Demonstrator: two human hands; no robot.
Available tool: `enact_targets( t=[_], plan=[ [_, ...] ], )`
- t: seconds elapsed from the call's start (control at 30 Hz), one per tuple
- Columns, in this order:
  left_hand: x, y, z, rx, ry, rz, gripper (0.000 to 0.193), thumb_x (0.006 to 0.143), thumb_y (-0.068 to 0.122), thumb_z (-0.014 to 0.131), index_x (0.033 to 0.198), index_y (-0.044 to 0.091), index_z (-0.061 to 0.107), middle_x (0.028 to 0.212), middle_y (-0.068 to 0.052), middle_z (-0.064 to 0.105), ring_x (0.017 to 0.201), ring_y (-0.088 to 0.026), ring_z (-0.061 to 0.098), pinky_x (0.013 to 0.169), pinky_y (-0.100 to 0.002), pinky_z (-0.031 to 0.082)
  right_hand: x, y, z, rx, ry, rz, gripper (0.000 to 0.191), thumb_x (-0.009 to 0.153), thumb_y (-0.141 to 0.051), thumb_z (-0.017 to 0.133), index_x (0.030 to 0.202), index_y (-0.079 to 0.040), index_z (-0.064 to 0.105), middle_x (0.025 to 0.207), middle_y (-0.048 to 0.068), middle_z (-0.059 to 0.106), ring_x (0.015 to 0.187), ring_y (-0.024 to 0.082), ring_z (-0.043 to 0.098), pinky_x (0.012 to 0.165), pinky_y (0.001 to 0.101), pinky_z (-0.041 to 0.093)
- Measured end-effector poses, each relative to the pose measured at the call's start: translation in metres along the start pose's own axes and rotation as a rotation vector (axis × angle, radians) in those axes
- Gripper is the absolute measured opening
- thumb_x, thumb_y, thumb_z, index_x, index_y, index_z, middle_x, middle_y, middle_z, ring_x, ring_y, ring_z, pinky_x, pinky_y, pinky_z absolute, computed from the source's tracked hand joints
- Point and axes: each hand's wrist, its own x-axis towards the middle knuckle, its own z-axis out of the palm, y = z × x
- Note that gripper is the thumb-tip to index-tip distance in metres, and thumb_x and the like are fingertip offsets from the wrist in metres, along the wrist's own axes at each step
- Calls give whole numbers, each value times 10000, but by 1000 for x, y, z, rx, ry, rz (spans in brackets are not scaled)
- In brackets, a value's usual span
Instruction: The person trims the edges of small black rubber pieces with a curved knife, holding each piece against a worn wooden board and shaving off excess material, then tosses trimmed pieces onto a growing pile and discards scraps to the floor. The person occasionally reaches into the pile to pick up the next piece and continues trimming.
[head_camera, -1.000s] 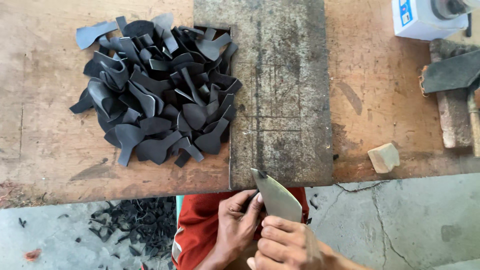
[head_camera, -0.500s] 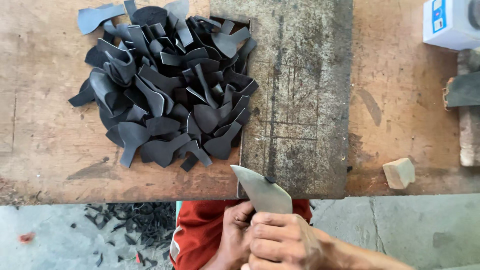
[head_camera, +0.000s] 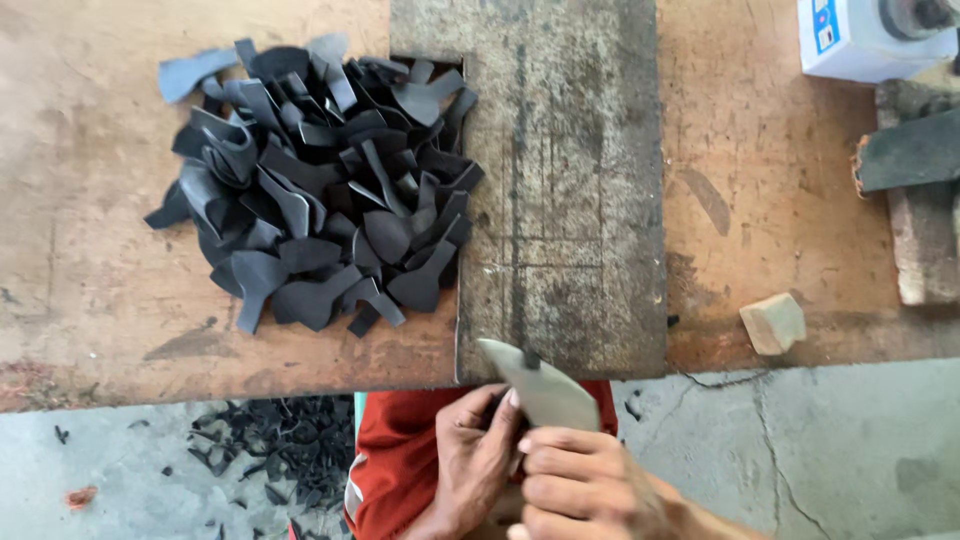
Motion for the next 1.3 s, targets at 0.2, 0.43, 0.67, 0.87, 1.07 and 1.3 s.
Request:
enact_targets(
  t=[0.2,0.43,0.67,0.87,1.07,1.3],
  plan=[
    [0,8,-2,123,-75,86,188,995,122,665,1017,-34,768,681,0,675,579,-25,540,508,-204,446,-14,-11,6,-89,43,67,310,882,-151,813,730,-72,554,760,25,533,753,195,629,899,404,584],
    [4,-1,-12,90,-154,184,171,1013,60,625,1003,-66,739,826,-20,740,759,-41,615,658,-235,547,11,9,14,-40,-25,-31,234,892,-139,796,791,-73,596,780,14,517,770,175,611,885,381,584],
    [1,3,-21,-97,-276,99,222,1015,156,666,976,-58,707,777,-12,656,688,-61,585,596,-238,483,58,65,-12,0,-38,-40,220,797,-251,738,817,-48,655,783,61,594,730,251,639,848,459,571],
    [-2,17,-17,-31,-146,-148,295,986,251,667,963,-20,781,693,21,653,577,-44,532,528,-226,432,49,47,-48,-205,113,177,156,804,-140,750,780,-26,646,750,63,615,738,234,674,862,471,597],
    [2,19,-17,14,-162,-33,276,1004,216,673,977,-31,794,729,20,657,601,-27,486,539,-217,402,20,28,-48,-287,118,237,168,784,-87,766,716,-20,628,739,69,631,736,244,678,849,465,602],
    [-7,26,-3,-174,-113,-154,216,968,165,646,1074,-23,649,871,-86,788,594,-132,692,565,-266,551,-1,21,-34,-251,128,176,192,789,-116,790,712,-26,639,732,71,639,729,230,688,850,454,600]
  ],
)
